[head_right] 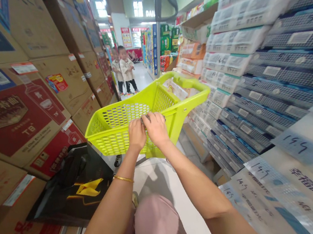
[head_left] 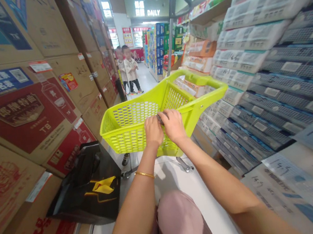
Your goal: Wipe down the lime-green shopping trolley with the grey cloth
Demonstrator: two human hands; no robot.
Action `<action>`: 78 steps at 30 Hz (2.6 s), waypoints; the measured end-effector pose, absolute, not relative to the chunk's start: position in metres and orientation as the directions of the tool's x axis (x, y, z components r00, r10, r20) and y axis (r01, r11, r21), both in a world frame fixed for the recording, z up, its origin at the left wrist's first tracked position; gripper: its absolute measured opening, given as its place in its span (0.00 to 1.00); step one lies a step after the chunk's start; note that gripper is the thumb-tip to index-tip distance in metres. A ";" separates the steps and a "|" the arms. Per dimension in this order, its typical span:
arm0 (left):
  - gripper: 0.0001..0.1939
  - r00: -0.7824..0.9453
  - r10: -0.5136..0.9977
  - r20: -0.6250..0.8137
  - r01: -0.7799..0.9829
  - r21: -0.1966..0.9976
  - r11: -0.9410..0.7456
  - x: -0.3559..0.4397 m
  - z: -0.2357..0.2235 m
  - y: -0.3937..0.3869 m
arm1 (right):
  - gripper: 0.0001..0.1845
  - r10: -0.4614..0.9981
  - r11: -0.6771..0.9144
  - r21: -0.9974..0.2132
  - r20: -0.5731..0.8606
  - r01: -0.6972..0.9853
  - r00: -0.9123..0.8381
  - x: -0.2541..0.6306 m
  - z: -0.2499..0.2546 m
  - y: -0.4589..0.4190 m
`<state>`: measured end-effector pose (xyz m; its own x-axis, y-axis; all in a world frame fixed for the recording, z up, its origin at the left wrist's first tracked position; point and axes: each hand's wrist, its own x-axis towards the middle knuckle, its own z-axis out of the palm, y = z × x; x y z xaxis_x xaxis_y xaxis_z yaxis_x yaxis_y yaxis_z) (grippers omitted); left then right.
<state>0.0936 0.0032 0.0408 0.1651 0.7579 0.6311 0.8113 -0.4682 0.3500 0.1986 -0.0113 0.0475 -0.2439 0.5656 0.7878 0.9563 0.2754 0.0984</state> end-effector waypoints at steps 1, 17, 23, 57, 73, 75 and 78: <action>0.14 0.174 0.754 0.634 0.814 0.339 -0.472 0.092 0.039 0.005 | 0.16 0.551 0.302 0.114 0.789 0.947 -0.270 0.203 0.047 -0.011; 0.16 0.193 0.619 0.762 0.810 0.232 -0.538 0.102 0.020 0.010 | 0.15 0.243 0.260 -0.135 0.967 0.956 0.071 0.221 -0.003 0.004; 0.18 0.216 0.616 0.757 0.828 0.192 -0.527 0.100 0.016 0.012 | 0.15 0.298 0.340 -0.185 0.951 0.922 0.081 0.211 -0.027 0.006; 0.23 0.228 0.626 0.746 0.879 0.119 -0.461 0.116 0.005 0.006 | 0.17 0.231 0.290 -0.205 0.963 0.935 0.139 0.233 -0.027 0.000; 0.23 0.186 0.624 0.758 0.885 0.147 -0.442 0.118 0.002 0.009 | 0.14 0.384 0.308 -0.293 0.909 0.905 0.163 0.222 -0.070 -0.008; 0.23 0.189 0.627 0.756 0.889 0.139 -0.436 0.118 0.002 0.009 | 0.15 0.384 0.320 -0.270 0.913 0.908 0.136 0.226 -0.059 -0.007; 0.23 0.204 0.624 0.755 0.889 0.124 -0.441 0.117 0.001 0.008 | 0.16 0.302 0.306 -0.257 0.939 0.917 0.163 0.235 -0.034 0.000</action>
